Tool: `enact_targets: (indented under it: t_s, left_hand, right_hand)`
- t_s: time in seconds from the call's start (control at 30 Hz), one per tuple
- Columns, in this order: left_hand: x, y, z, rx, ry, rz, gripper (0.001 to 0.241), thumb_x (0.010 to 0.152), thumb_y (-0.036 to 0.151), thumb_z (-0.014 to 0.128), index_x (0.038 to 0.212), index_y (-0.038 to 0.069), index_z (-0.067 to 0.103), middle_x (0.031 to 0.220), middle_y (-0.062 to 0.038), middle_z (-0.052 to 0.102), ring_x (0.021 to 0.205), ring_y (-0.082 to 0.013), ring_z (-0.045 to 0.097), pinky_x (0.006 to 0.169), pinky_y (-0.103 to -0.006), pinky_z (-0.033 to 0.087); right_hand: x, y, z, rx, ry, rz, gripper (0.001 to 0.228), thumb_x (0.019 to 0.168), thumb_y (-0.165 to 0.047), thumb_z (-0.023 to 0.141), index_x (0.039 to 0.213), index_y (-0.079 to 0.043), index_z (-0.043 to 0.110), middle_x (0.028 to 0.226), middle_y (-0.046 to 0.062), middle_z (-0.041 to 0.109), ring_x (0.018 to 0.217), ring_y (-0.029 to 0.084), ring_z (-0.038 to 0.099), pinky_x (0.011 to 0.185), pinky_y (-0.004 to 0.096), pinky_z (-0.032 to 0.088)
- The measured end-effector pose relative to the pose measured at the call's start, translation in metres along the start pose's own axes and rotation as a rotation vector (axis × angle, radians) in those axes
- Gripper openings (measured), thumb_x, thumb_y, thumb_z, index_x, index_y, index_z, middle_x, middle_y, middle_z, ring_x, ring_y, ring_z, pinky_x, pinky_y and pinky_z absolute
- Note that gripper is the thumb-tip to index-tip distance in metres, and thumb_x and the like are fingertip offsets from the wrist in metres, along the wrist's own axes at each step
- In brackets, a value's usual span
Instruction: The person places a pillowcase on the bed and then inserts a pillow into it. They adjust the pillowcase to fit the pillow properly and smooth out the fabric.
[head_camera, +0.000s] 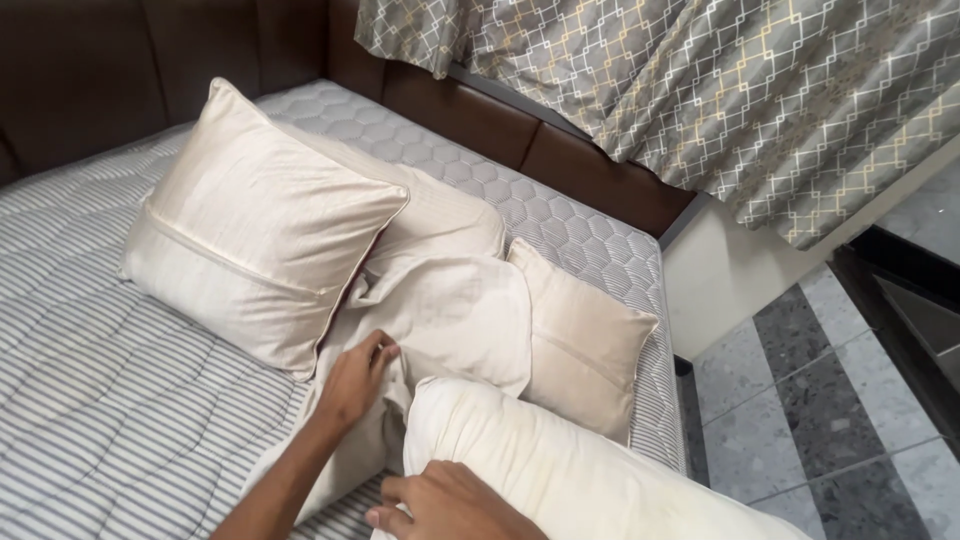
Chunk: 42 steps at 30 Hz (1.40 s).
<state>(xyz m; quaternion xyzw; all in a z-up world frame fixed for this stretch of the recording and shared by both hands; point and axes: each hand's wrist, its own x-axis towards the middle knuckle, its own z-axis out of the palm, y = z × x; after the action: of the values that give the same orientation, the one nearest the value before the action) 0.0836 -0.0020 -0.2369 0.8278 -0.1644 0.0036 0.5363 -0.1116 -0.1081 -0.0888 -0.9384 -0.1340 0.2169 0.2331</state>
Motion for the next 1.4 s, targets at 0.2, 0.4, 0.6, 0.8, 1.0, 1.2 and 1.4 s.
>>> enact_targets:
  t_s: [0.2, 0.4, 0.6, 0.8, 1.0, 1.2, 1.4]
  left_hand:
    - [0.014, -0.019, 0.008, -0.073, -0.015, 0.049, 0.029, 0.101, 0.032, 0.058, 0.104, 0.004, 0.062, 0.091, -0.021, 0.073, 0.085, -0.0379, 0.069, 0.076, -0.0469, 0.051]
    - [0.005, 0.027, -0.034, 0.244, -0.318, -0.011, 0.064, 0.077, 0.047, 0.086, 0.122, 0.013, 0.055, 0.104, -0.021, 0.071, 0.095, -0.0347, 0.069, 0.085, -0.0468, 0.052]
    - [-0.036, 0.075, -0.070, 0.703, -0.684, 0.217, 0.122, 0.056, 0.028, 0.092, 0.158, 0.043, 0.027, 0.158, -0.007, 0.029, 0.140, -0.0285, 0.045, 0.116, -0.0461, 0.039]
    - [-0.080, 0.030, -0.048, 0.729, -0.643, 0.613, 0.068, 0.074, 0.035, 0.088, 0.136, 0.028, 0.060, 0.170, -0.008, 0.020, 0.153, -0.0350, 0.013, 0.117, -0.0724, 0.005]
    - [-0.074, -0.013, -0.016, 0.937, -0.418, 0.756, 0.036, 0.082, 0.014, 0.069, 0.119, 0.012, 0.068, 0.162, -0.010, 0.028, 0.152, -0.0314, 0.018, 0.116, -0.0721, 0.012]
    - [-0.035, 0.024, -0.003, 0.726, -0.275, 0.314, 0.032, 0.084, 0.007, 0.059, 0.114, 0.013, 0.067, 0.122, -0.005, 0.068, 0.127, -0.0244, 0.059, 0.111, -0.0481, 0.043]
    - [0.014, 0.059, 0.006, 0.327, 0.009, 0.108, 0.034, 0.083, 0.021, 0.066, 0.116, 0.012, 0.071, 0.093, -0.025, 0.074, 0.091, -0.0457, 0.070, 0.083, -0.0546, 0.055]
  right_hand:
    - [0.010, 0.004, 0.015, 0.004, 0.092, 0.046, 0.044, 0.099, -0.042, 0.061, 0.102, 0.002, 0.067, 0.083, 0.028, 0.069, 0.088, 0.046, 0.068, 0.085, 0.056, 0.050]
    - [0.014, 0.024, 0.034, -0.087, 0.053, 0.071, 0.045, 0.098, -0.042, 0.065, 0.098, 0.003, 0.069, 0.083, 0.027, 0.070, 0.085, 0.045, 0.070, 0.087, 0.053, 0.053]
    - [0.002, 0.004, -0.001, -0.111, 0.092, 0.327, 0.040, 0.098, -0.034, 0.065, 0.098, 0.005, 0.073, 0.085, 0.028, 0.071, 0.088, 0.042, 0.073, 0.089, 0.050, 0.055]
    - [0.019, 0.028, 0.027, -0.158, 0.104, 0.277, 0.040, 0.094, -0.032, 0.070, 0.094, 0.008, 0.073, 0.087, 0.031, 0.069, 0.090, 0.045, 0.070, 0.089, 0.052, 0.054]
    - [0.007, 0.015, 0.019, -0.111, 0.170, 0.282, 0.040, 0.093, -0.034, 0.070, 0.095, 0.005, 0.073, 0.084, 0.032, 0.068, 0.089, 0.046, 0.070, 0.088, 0.053, 0.054]
    - [0.010, 0.016, 0.017, -0.070, 0.183, 0.198, 0.033, 0.095, -0.029, 0.068, 0.096, 0.003, 0.072, 0.079, 0.031, 0.068, 0.084, 0.045, 0.071, 0.087, 0.052, 0.055]
    - [0.003, 0.006, 0.015, -0.072, 0.279, 0.116, 0.031, 0.095, -0.030, 0.068, 0.097, 0.001, 0.074, 0.078, 0.030, 0.069, 0.080, 0.045, 0.070, 0.083, 0.053, 0.055]
